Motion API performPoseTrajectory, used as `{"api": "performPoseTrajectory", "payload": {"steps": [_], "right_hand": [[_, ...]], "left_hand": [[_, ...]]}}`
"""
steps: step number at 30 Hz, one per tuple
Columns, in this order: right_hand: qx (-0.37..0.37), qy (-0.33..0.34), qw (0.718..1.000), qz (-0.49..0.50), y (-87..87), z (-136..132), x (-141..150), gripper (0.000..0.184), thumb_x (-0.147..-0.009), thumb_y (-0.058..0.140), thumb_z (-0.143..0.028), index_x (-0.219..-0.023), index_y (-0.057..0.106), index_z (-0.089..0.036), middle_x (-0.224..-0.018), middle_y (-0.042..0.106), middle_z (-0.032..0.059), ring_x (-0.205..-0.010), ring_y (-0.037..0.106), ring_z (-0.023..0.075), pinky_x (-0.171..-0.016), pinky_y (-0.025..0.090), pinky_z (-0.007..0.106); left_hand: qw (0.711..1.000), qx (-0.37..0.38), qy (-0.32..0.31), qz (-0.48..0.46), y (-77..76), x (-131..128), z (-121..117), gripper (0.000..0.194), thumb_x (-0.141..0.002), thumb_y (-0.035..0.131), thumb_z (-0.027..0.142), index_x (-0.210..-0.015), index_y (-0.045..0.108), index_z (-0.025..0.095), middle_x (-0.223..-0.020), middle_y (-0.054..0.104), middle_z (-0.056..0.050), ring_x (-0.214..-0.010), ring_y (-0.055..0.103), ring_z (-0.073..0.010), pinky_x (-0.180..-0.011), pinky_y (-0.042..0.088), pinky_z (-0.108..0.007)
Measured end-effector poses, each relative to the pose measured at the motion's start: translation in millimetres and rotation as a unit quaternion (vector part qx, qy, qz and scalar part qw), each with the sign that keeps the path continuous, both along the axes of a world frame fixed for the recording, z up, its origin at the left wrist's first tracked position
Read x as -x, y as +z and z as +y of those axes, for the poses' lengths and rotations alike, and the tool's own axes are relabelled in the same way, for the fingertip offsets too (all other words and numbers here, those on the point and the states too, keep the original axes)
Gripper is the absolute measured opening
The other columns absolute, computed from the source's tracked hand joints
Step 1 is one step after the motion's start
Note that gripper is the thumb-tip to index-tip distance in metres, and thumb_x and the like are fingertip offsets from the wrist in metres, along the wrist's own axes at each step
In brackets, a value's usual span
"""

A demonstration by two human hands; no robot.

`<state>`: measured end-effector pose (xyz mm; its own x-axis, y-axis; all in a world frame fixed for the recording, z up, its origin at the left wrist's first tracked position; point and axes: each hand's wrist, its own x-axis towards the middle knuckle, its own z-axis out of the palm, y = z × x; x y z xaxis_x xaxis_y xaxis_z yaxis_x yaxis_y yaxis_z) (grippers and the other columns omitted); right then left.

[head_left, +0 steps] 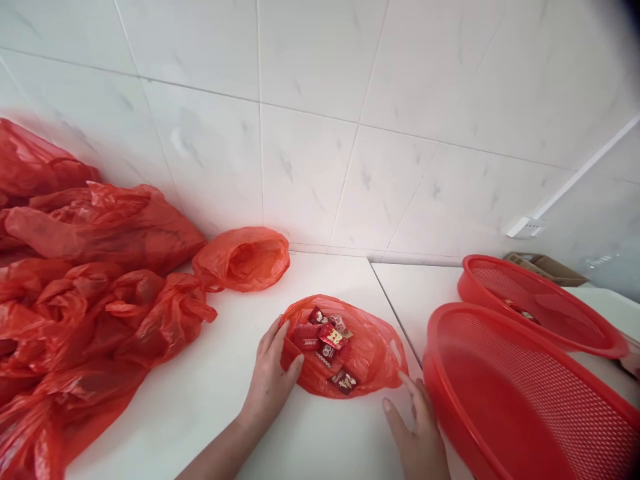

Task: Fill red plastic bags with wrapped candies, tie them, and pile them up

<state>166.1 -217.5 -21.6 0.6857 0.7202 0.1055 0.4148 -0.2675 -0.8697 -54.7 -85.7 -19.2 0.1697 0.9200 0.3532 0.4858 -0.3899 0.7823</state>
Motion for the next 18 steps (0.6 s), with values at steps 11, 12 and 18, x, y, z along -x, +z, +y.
{"api": "performPoseTrajectory", "payload": {"steps": [11,12,18], "right_hand": [[-0.211,0.052,0.975,0.051,138.4,55.2,14.1,0.057,-0.08,0.057,-0.04,-0.134,0.045,-0.026,-0.141,0.044,0.0065,-0.124,0.046,0.0245,-0.105,0.036,0.043],[-0.25,0.031,0.967,0.038,149.2,56.0,17.1,0.055,-0.081,0.057,-0.039,-0.133,0.045,-0.027,-0.14,0.045,0.0058,-0.124,0.046,0.0239,-0.105,0.036,0.043],[-0.276,-0.029,0.96,0.037,172.8,66.2,13.2,0.034,-0.08,0.058,-0.041,-0.11,0.064,-0.025,-0.114,0.064,0.0051,-0.105,0.059,0.0234,-0.087,0.048,0.036]], "left_hand": [[0.99,-0.11,0.029,-0.087,133.3,-9.1,29.6,0.046,-0.085,0.054,0.029,-0.131,0.049,0.025,-0.14,0.046,-0.006,-0.131,0.04,-0.0232,-0.107,0.034,-0.04],[0.983,-0.135,0.039,-0.115,148.0,-7.6,29.5,0.045,-0.086,0.054,0.029,-0.131,0.05,0.026,-0.139,0.047,-0.005,-0.13,0.041,-0.0225,-0.106,0.035,-0.039],[0.974,-0.163,0.01,-0.158,185.3,1.7,29.1,0.032,-0.084,0.056,0.029,-0.116,0.062,0.025,-0.125,0.059,-0.005,-0.117,0.053,-0.0217,-0.095,0.046,-0.034]]}}
